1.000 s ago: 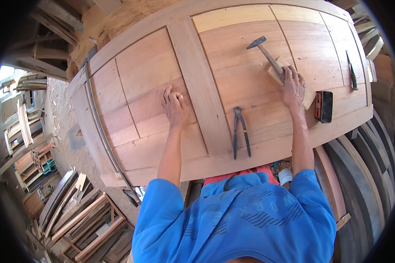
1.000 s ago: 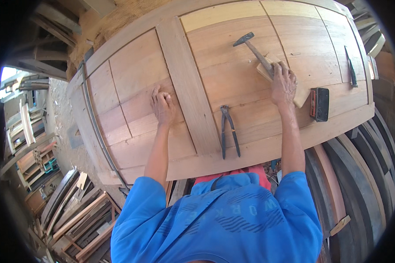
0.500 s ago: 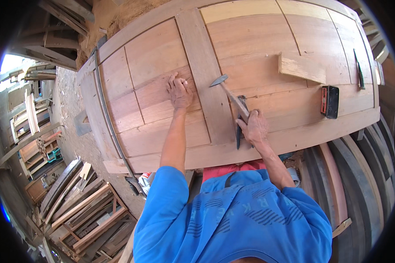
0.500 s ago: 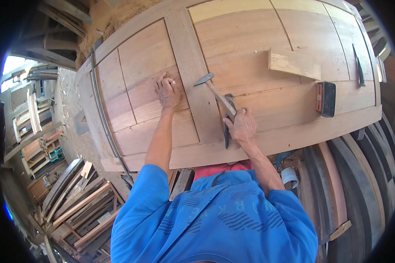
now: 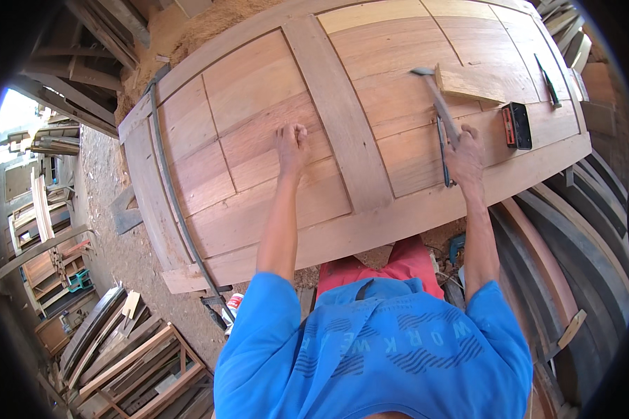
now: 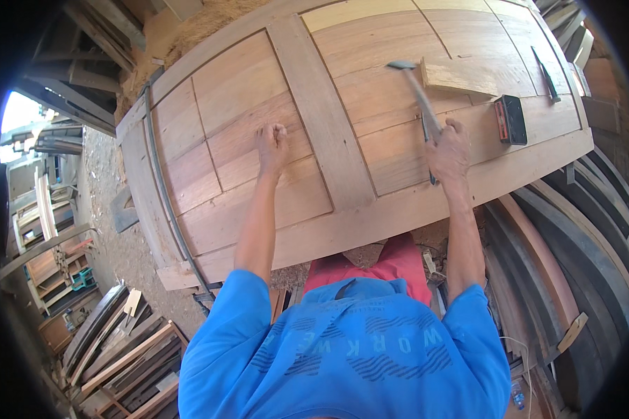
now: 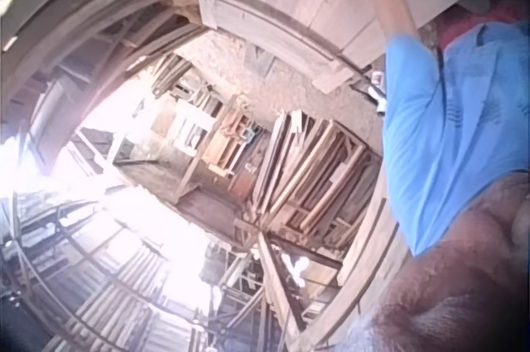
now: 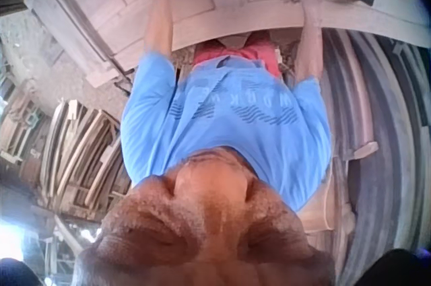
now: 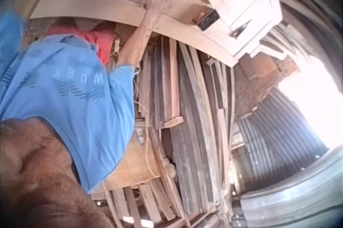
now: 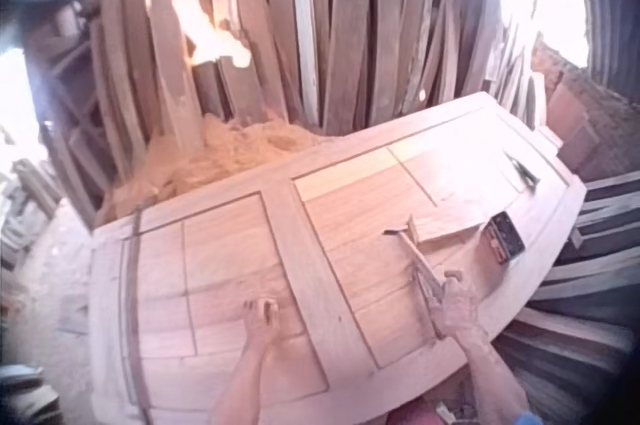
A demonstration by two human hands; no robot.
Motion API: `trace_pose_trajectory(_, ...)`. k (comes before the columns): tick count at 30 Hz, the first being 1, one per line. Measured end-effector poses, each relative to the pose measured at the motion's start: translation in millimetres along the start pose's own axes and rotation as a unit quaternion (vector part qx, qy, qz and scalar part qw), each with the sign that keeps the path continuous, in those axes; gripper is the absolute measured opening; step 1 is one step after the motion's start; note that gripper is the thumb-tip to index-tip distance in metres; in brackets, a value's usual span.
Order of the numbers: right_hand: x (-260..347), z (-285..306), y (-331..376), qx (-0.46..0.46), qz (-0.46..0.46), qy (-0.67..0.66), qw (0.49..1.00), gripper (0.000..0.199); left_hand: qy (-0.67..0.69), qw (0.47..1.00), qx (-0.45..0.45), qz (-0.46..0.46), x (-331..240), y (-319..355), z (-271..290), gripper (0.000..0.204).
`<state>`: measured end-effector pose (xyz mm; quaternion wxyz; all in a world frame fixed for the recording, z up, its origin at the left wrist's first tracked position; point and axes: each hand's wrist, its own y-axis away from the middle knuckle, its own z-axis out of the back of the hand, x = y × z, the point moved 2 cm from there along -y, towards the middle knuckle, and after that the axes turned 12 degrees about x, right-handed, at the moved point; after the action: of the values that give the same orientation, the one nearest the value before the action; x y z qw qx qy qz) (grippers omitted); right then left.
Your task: The person hammers nails into a wooden door frame using a hammer and a metal clamp. They secure the wooden planks together, periodically adjusting the clamp to maintain tension on the wood pieces during the assembly process.
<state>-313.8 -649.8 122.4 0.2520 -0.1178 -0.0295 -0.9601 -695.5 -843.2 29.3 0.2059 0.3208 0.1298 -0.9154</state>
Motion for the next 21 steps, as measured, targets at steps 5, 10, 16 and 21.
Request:
trace_pose_trajectory(5, 42, 53, 89, 0.086, -0.091, -0.333, 0.935, 0.037, 0.062, 0.998, 0.004, -0.033, -60, 56, -1, 0.009)
trace_pose_trajectory(10, 70, 39, 155, 0.054, -0.088, -0.404, 0.909, 0.053, 0.019, 0.988, 0.104, -0.117, -132, 55, -24, 0.010)
trace_pose_trajectory(16, 72, 34, 166, 0.031, -0.006, -0.369, 0.929, 0.046, -0.021, 0.984, 0.108, -0.143, -126, 53, -58, 0.013)
trace_pose_trajectory(21, 70, 43, 170, 0.078, 0.020, -0.384, 0.920, 0.055, -0.020, 0.984, 0.097, -0.151, -124, 58, -60, 0.013)
